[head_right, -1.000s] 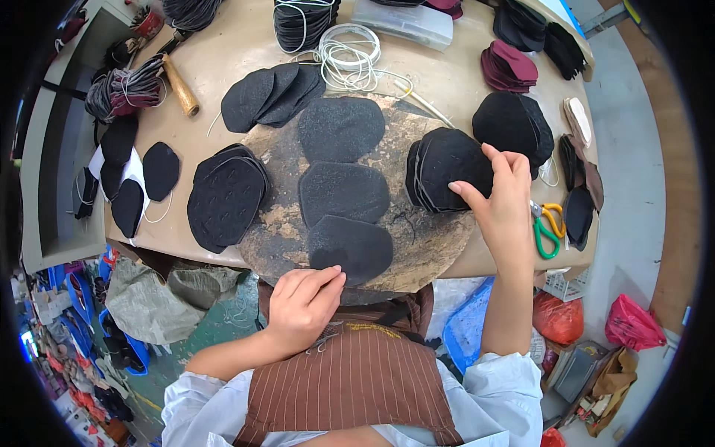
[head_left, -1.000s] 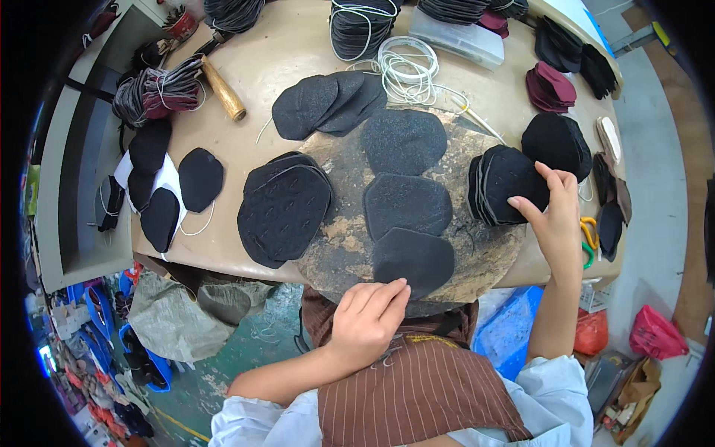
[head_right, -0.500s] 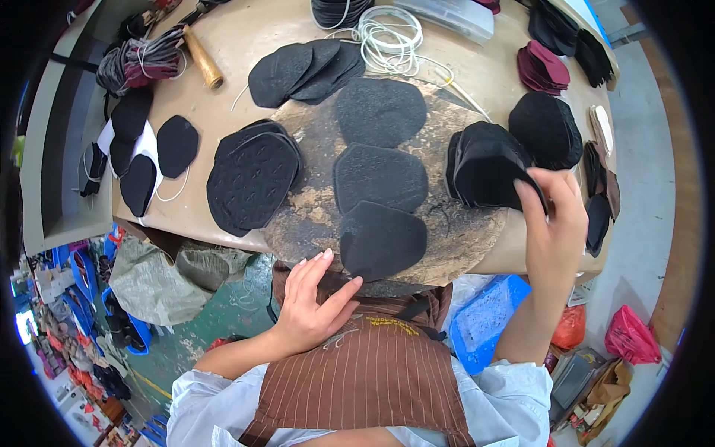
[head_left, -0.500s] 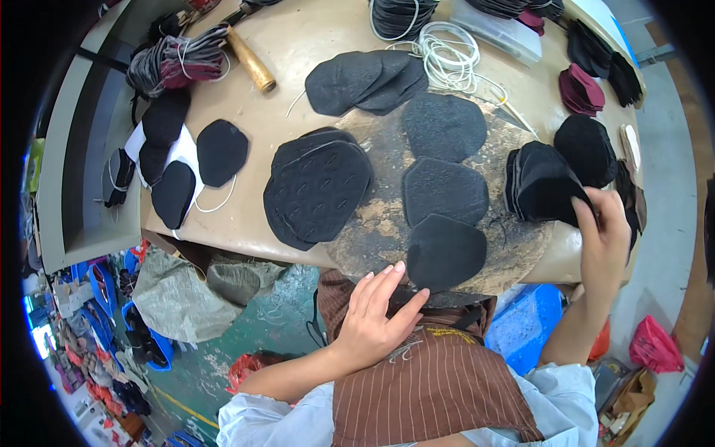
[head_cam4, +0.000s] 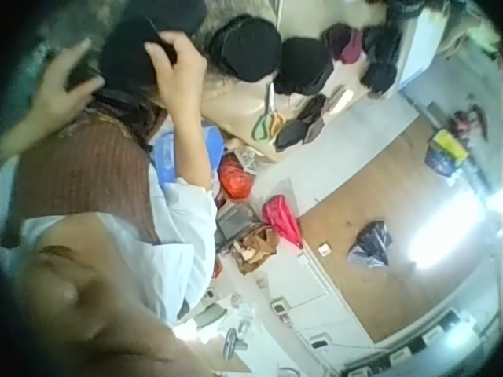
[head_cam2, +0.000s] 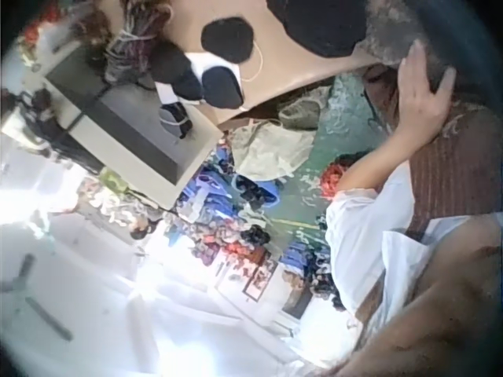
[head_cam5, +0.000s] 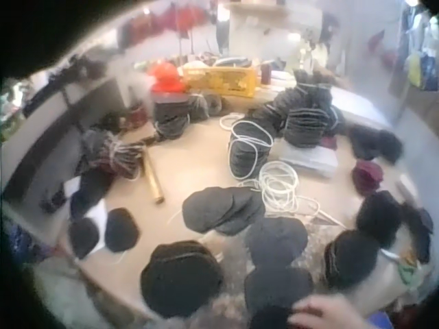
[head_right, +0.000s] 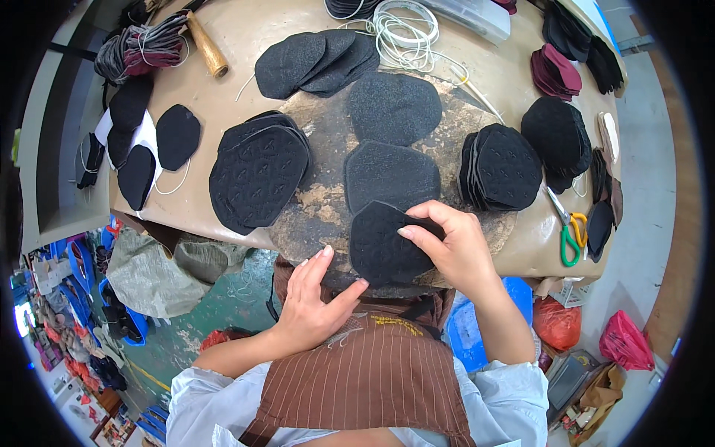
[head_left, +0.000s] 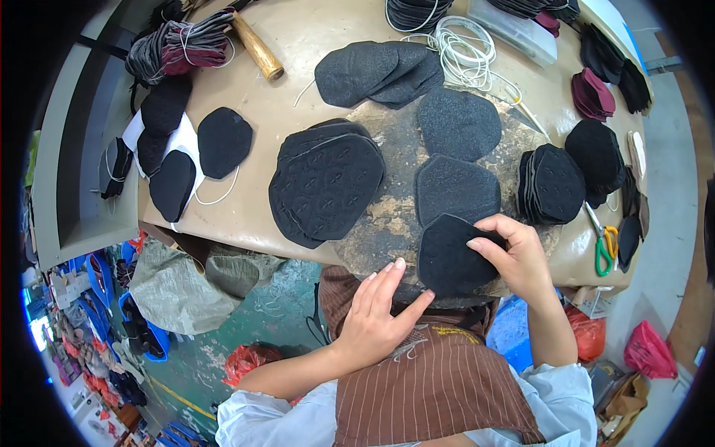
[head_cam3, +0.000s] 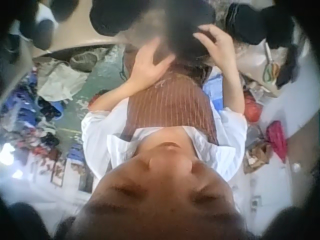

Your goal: The person repeatedly picks up small black fabric pieces from a table, aligns them, and stacks them into neat piles. They occasionally move existing stacks aside to make space and continue stacking new pieces. The process is repetitive and focused on organizing the fabric parts into uniform stacks.

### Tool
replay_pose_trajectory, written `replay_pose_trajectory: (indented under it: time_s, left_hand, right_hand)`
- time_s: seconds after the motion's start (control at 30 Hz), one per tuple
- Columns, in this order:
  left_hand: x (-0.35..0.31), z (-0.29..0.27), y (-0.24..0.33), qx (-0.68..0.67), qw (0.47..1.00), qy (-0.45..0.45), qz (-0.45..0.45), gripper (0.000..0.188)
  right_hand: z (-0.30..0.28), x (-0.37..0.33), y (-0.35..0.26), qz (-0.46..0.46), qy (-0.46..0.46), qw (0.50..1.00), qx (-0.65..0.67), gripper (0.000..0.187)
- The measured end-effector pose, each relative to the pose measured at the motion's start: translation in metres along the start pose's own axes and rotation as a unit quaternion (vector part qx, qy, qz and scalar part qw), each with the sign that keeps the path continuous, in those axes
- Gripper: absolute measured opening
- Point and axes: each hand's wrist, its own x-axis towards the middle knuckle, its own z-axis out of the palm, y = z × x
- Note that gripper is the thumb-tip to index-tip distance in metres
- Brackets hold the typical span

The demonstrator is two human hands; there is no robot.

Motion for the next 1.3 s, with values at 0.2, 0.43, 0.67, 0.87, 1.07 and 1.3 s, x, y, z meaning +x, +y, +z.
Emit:
replay_pose_trajectory:
  time_s: [0.2,0.43,0.67,0.87,1.07,1.3]
  left_hand:
    - [-0.001,-0.002,0.000,-0.064,0.998,0.006,-0.022,0.041]
    - [0.013,-0.005,0.007,-0.039,0.995,-0.077,0.049,0.060]
    - [0.043,-0.010,0.016,0.036,0.988,-0.150,-0.022,0.076]
    - [0.068,-0.013,0.009,-0.242,0.956,-0.008,-0.164,0.070]
    - [0.098,-0.076,-0.040,-0.340,0.860,0.276,-0.261,0.069]
    - [0.092,-0.043,-0.008,0.036,0.998,-0.048,0.000,0.061]
  right_hand:
    - [0.003,0.001,-0.001,-0.002,0.022,1.000,-0.016,0.019]
    - [0.002,0.001,-0.003,-0.020,0.017,0.999,-0.031,0.020]
    - [0.009,0.006,-0.016,-0.034,0.024,0.984,-0.172,0.021]
    - [-0.009,-0.009,-0.022,-0.136,-0.068,0.987,-0.057,0.021]
    - [-0.086,0.003,0.011,-0.080,0.272,0.943,-0.174,0.031]
    - [-0.109,0.012,0.020,-0.020,0.244,0.919,-0.309,0.044]
